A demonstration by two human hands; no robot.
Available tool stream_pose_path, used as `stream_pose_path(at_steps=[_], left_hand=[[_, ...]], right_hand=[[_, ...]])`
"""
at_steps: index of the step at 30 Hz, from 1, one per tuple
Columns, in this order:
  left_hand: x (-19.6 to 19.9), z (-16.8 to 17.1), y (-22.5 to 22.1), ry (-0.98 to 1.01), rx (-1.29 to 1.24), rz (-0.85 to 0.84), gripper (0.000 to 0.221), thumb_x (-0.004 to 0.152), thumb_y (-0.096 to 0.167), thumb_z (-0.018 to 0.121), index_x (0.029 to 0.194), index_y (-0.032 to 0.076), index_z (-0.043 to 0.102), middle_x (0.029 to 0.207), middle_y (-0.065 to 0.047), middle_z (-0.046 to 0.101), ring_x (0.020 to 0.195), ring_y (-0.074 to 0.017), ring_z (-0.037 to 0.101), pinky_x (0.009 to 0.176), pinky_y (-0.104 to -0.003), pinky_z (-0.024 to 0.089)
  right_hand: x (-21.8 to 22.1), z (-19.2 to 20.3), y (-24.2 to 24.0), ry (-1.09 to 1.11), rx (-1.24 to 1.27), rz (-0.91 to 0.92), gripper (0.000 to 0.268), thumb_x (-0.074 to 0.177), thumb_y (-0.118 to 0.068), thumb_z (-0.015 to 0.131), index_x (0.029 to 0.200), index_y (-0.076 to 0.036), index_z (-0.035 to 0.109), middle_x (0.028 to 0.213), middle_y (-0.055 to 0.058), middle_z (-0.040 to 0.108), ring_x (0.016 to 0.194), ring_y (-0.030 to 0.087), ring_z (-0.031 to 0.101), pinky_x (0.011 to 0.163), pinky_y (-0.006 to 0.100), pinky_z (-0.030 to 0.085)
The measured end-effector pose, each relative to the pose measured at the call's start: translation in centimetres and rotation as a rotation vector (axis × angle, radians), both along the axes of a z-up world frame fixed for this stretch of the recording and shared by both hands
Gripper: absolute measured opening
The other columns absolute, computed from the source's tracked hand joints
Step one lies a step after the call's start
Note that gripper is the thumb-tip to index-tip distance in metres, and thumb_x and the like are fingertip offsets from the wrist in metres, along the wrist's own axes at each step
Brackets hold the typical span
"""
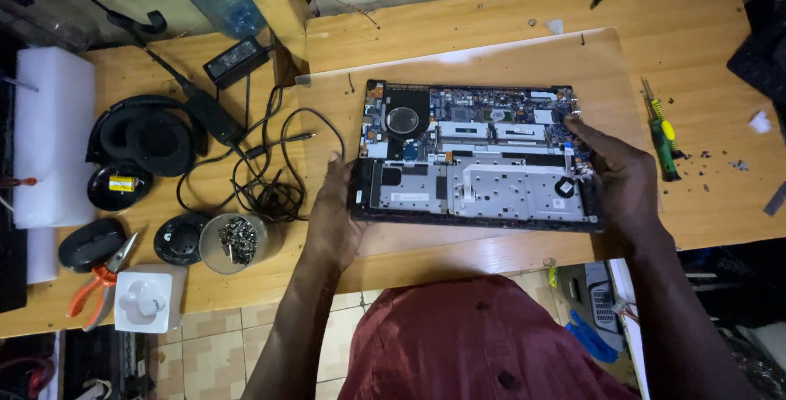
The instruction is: Disassembling a laptop by removing the keyboard and disconnecting internal ribbon cables from the motherboard.
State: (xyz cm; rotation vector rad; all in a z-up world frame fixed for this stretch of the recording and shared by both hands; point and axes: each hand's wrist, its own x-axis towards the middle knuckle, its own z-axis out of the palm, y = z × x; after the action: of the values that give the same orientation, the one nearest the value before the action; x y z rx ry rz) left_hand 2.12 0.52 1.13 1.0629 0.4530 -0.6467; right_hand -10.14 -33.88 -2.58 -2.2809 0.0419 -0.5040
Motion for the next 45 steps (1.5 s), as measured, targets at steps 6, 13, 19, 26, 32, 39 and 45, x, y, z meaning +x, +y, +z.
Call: stream_pose_path(at_steps=[6,13,19,26,32,39,45], left_hand=[[-0.1,-5.8,0.4,-0.349,0.075,-0.124,0.024,0.094,0.023,0.07,0.116,0.014,0.065,0.104,0.004,0.063,0.101,-0.0096,0.054,0.098,-0.027,0.04],[-1.5,-4.4,0.1,-0.362,-0.068,-0.087,0.036,0.096,0.022,0.066,0.13,0.009,0.061,0.112,-0.003,0.069,0.103,-0.014,0.063,0.092,-0.031,0.052],[-2.1,-4.6,0.5,-0.488,-0.132,-0.081,0.033,0.097,0.02,0.067,0.127,0.009,0.062,0.109,-0.004,0.072,0.101,-0.015,0.068,0.093,-0.032,0.054],[-1.9,-4.0,0.7,-0.554,-0.031,-0.154,0.037,0.099,0.021,0.061,0.133,0.009,0.057,0.123,-0.008,0.07,0.116,-0.0193,0.065,0.103,-0.035,0.052],[-1.6,-2.6,1.2,-0.692,0.125,-0.27,0.04,0.1,0.02,0.059,0.138,0.008,0.053,0.13,-0.008,0.067,0.122,-0.0194,0.064,0.107,-0.034,0.052],[-2.0,-2.3,0.4,-0.647,0.186,-0.176,0.032,0.092,0.009,0.071,0.121,0.007,0.058,0.107,-0.005,0.072,0.093,-0.0142,0.069,0.086,-0.028,0.057],[-2.3,-1.6,-0.5,-0.68,0.343,-0.086,0.035,0.083,0.005,0.081,0.114,0.008,0.064,0.107,-0.005,0.074,0.1,-0.0135,0.07,0.092,-0.027,0.058]], right_hand=[[0.1,-0.1,-0.7,0.448,-0.288,-0.385,0.093,0.088,0.003,0.076,0.17,-0.017,0.037,0.101,0.026,0.075,0.088,0.043,0.073,0.083,0.051,0.057],[-0.2,1.1,1.2,0.137,-0.294,-0.316,0.021,0.113,-0.009,0.069,0.133,-0.004,0.075,0.099,0.018,0.077,0.083,0.03,0.074,0.065,0.04,0.051],[0.1,3.9,2.2,0.193,0.225,-0.264,0.038,0.121,-0.025,0.044,0.123,-0.001,0.074,0.111,0.012,0.074,0.097,0.016,0.066,0.083,0.032,0.051],[0.1,3.6,3.2,0.374,0.751,-0.321,0.034,0.113,-0.036,0.051,0.104,-0.011,0.071,0.101,0.005,0.075,0.088,0.015,0.07,0.08,0.031,0.054],[-0.3,2.8,3.0,0.355,0.668,-0.35,0.04,0.114,-0.048,0.037,0.099,-0.015,0.051,0.095,0.004,0.062,0.09,0.016,0.06,0.083,0.035,0.047],[0.6,2.7,2.8,0.357,0.524,-0.386,0.067,0.108,-0.056,0.025,0.121,-0.007,0.069,0.121,0.011,0.073,0.115,0.02,0.069,0.1,0.033,0.049],[1.0,4.0,4.1,0.309,0.728,-0.308,0.062,0.105,-0.056,0.033,0.127,-0.009,0.067,0.124,0.01,0.073,0.115,0.022,0.072,0.1,0.033,0.055]])
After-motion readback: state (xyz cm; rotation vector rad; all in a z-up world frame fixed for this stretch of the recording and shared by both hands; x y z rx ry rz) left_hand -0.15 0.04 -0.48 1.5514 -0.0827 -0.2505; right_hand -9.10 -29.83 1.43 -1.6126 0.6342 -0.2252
